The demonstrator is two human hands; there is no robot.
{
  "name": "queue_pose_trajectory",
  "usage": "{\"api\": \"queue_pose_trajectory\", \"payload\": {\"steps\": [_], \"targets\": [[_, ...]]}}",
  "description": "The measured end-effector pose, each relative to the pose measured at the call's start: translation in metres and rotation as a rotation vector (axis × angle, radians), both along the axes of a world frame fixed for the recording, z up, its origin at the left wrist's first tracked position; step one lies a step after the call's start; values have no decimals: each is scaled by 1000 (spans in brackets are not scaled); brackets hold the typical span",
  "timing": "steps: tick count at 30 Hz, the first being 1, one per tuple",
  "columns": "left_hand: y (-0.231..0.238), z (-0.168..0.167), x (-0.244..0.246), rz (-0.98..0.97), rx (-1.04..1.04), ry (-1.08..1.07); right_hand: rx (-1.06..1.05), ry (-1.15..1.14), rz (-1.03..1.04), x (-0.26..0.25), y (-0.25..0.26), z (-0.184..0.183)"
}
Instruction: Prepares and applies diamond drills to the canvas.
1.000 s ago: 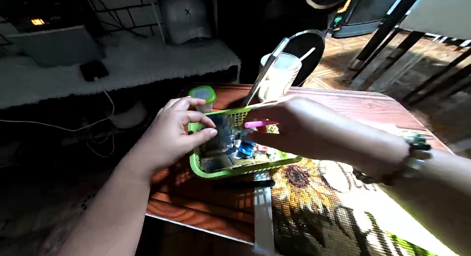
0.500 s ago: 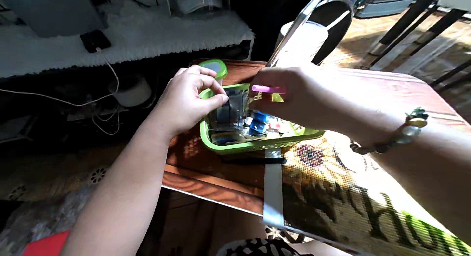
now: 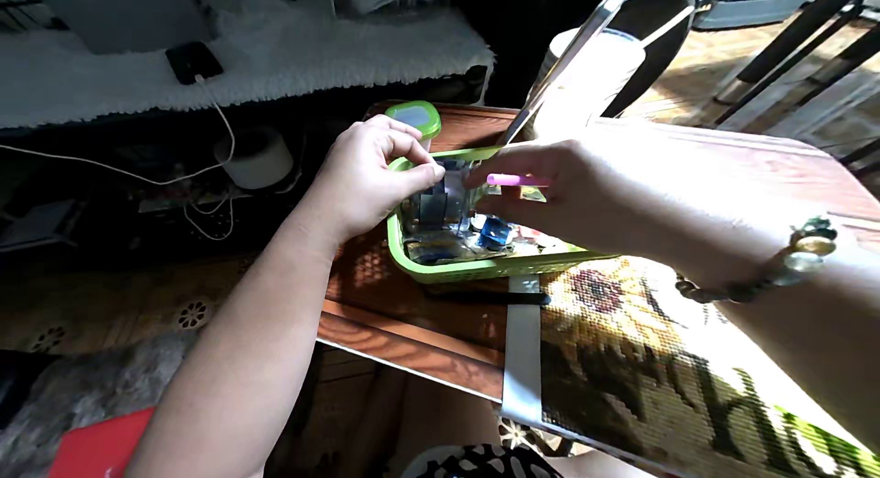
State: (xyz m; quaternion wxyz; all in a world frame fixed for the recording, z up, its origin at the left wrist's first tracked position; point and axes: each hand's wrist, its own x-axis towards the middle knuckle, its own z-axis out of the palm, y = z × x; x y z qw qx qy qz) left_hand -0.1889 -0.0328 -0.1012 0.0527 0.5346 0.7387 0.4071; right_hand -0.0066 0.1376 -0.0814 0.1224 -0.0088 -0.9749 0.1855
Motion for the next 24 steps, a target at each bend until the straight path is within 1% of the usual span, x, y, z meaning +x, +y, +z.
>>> {"api": "queue_pose_trajectory", "payload": {"steps": [4,6,8,11,13,17,20,24], "targets": [[0,1,1,3,9,-17,33,59,209,9,3,1],[0,0,2,12,14,-28,13,59,250,12,3,6],[0,0,2,15,12,-35,13,82,160,11,2,9],[0,-2,2,20,15,-38,20,65,-54,7,-3,12],[-1,-3,2,24,15,-38,17,70,-116,1,-4,8],[-1,-4,1,19,15,-25,4,74,-132,-10,-5,3],[0,-6,0,10,35,-24,-7,34,-121,-17,-6,5],[-2,-6,1,-10,57,-100,44,50,-73,-16,-3,7]]}}
